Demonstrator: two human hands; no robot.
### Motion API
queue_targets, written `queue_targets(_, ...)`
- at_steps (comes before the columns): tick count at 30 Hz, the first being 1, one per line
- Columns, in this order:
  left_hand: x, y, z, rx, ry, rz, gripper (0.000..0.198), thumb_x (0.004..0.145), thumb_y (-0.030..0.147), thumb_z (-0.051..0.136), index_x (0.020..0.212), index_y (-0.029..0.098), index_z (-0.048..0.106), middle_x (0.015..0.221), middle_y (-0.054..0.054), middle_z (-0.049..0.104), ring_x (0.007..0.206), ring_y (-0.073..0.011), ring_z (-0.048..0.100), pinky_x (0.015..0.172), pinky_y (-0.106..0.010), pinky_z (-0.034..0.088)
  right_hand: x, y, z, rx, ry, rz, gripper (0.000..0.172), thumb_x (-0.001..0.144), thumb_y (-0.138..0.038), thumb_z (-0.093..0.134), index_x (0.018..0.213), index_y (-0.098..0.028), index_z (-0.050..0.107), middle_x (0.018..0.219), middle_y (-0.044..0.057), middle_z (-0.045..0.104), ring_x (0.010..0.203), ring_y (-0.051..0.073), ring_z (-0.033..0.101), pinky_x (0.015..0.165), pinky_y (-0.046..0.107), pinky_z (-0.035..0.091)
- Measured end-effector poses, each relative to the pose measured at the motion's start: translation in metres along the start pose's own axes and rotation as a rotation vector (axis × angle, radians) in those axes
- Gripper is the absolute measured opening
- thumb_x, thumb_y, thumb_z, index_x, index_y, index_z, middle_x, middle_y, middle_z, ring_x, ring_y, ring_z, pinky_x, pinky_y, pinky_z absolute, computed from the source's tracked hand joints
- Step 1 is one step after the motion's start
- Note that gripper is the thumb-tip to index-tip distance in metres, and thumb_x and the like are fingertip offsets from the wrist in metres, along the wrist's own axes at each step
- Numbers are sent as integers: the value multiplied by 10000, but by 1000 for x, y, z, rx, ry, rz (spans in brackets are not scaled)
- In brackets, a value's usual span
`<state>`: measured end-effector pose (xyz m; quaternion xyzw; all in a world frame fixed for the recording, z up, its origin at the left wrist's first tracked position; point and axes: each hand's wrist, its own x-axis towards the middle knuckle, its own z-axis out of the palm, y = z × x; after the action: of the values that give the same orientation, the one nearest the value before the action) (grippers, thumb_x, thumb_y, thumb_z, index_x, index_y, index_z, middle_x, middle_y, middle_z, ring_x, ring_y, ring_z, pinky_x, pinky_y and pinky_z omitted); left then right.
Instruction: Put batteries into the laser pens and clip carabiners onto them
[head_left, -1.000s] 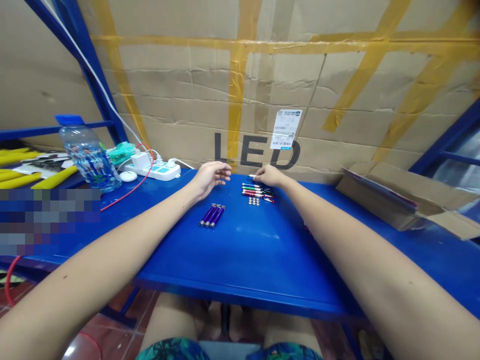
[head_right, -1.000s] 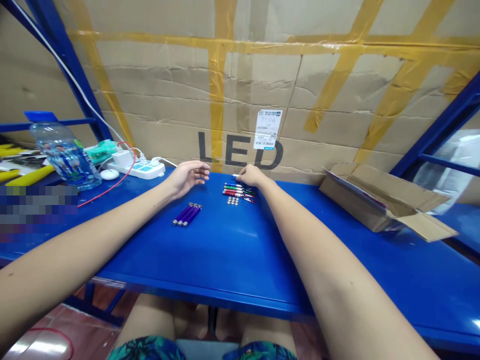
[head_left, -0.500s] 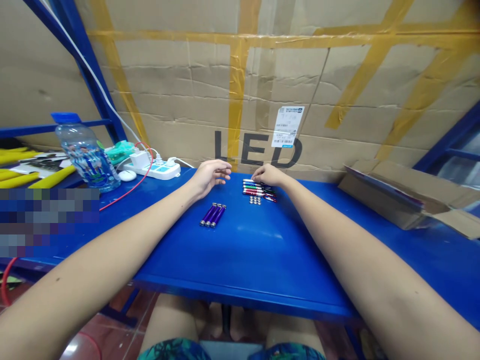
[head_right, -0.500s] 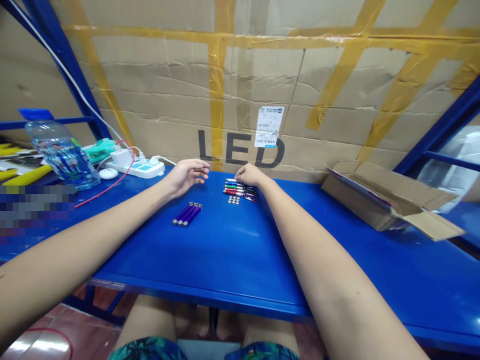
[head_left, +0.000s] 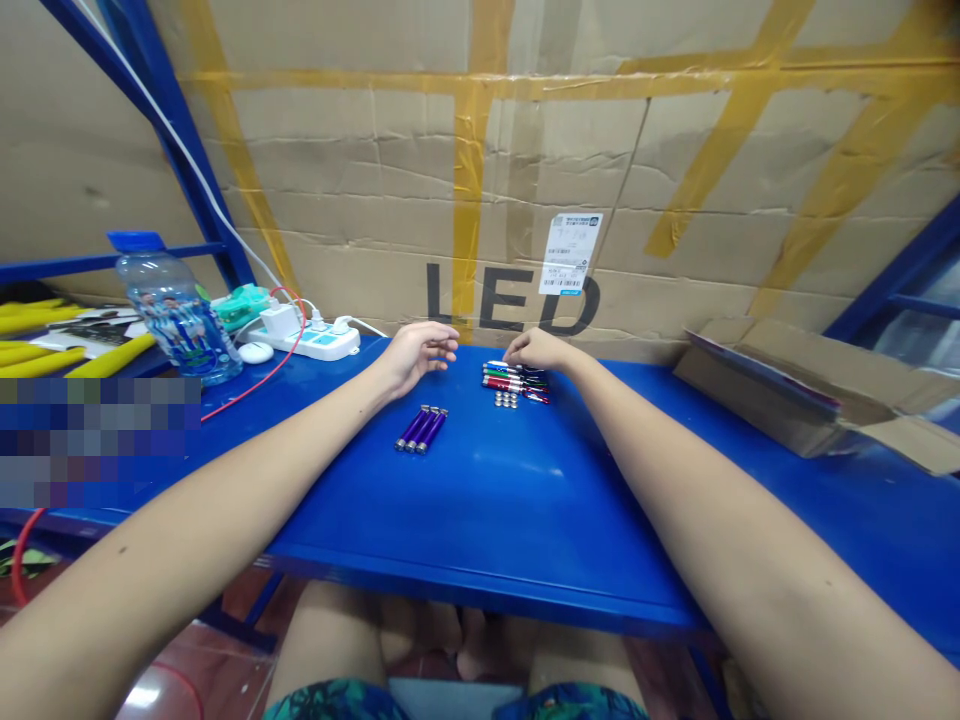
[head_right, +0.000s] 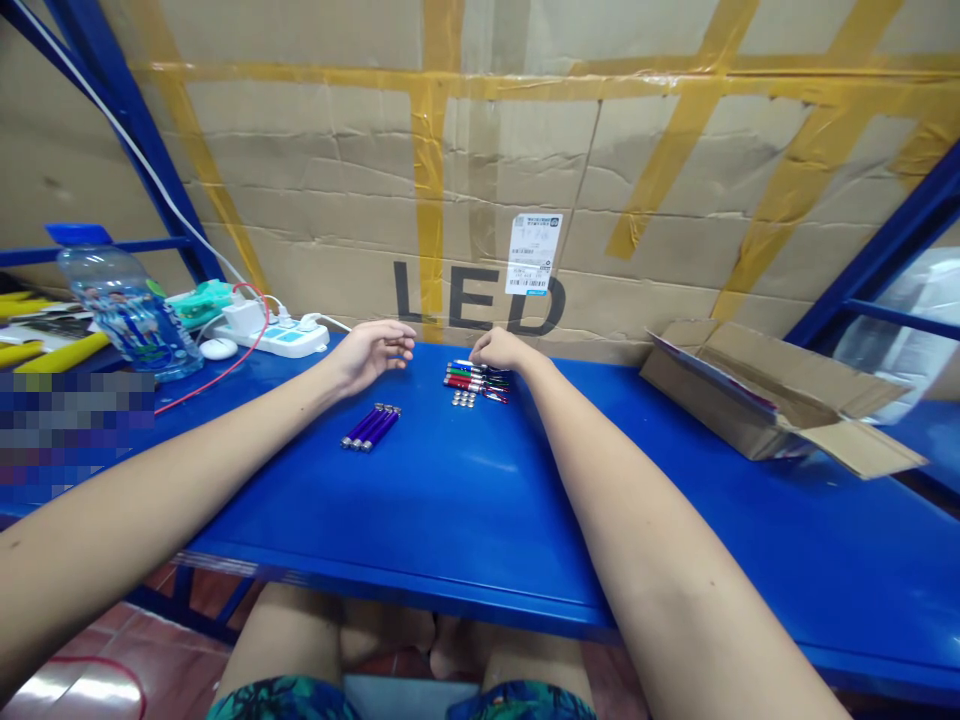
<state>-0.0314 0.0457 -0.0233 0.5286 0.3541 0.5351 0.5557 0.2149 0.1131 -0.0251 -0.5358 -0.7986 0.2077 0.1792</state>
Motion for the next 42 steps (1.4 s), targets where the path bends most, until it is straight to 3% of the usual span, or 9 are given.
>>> queue_targets(17, -2, 0, 1, 109, -23, -9, 116, 740, 163, 628, 814, 104, 694, 741, -60, 654, 629, -140, 635, 564, -252, 470, -1, -4, 1, 7, -24, -46, 226, 763, -172, 632, 901, -123, 805, 837, 54, 764, 735, 157, 631, 702, 241, 491)
queue_targets(26, -1, -2, 1, 333, -64, 15, 94, 752, 137, 599, 784, 142, 687, 713, -53, 662, 610, -130, 611, 590, -260, 446, -2, -4, 1, 21, -13, -66, 239, 772, -192, 648, 936, -123, 808, 882, 69, 778, 775, 175, 651, 746, 259, 506)
queue_targets(28, -2, -1, -3, 553, -143, 102, 94, 727, 137, 612, 769, 154, 694, 717, -51, 675, 638, -139, 612, 629, -268, 449, -3, -4, 1, 29, -6, -65, 240, 781, -194, 649, 948, -120, 805, 916, 75, 781, 799, 179, 661, 763, 259, 510)
queue_targets(32, -5, 5, -12, 980, -410, 222, 134, 683, 138, 603, 735, 185, 716, 770, -38, 714, 729, -167, 625, 714, -280, 446, -4, -4, 2, 61, 25, -77, 227, 790, -175, 648, 951, -109, 795, 969, 94, 780, 847, 188, 675, 779, 256, 509)
queue_targets(38, -7, 16, -15, 1067, -644, 59, 113, 695, 212, 585, 684, 191, 695, 723, -19, 689, 672, -156, 582, 656, -263, 401, -11, -19, -1, 78, 242, -85, 221, 810, -122, 555, 874, -95, 765, 935, 115, 767, 853, 187, 670, 770, 262, 486)
queue_targets(40, -9, 18, -13, 1070, -688, 9, 105, 690, 217, 591, 671, 186, 689, 697, -11, 675, 652, -151, 560, 637, -260, 384, -26, -33, 3, 32, 313, -172, 226, 812, -113, 522, 824, -117, 747, 894, 96, 758, 843, 185, 661, 753, 265, 466)
queue_targets(42, -10, 20, -11, 1067, -712, -25, 99, 684, 219, 594, 670, 184, 686, 688, -6, 667, 650, -152, 554, 626, -259, 375, -49, -51, 12, -32, 305, -308, 240, 806, -101, 493, 817, -139, 730, 824, 65, 740, 775, 173, 640, 707, 266, 444)
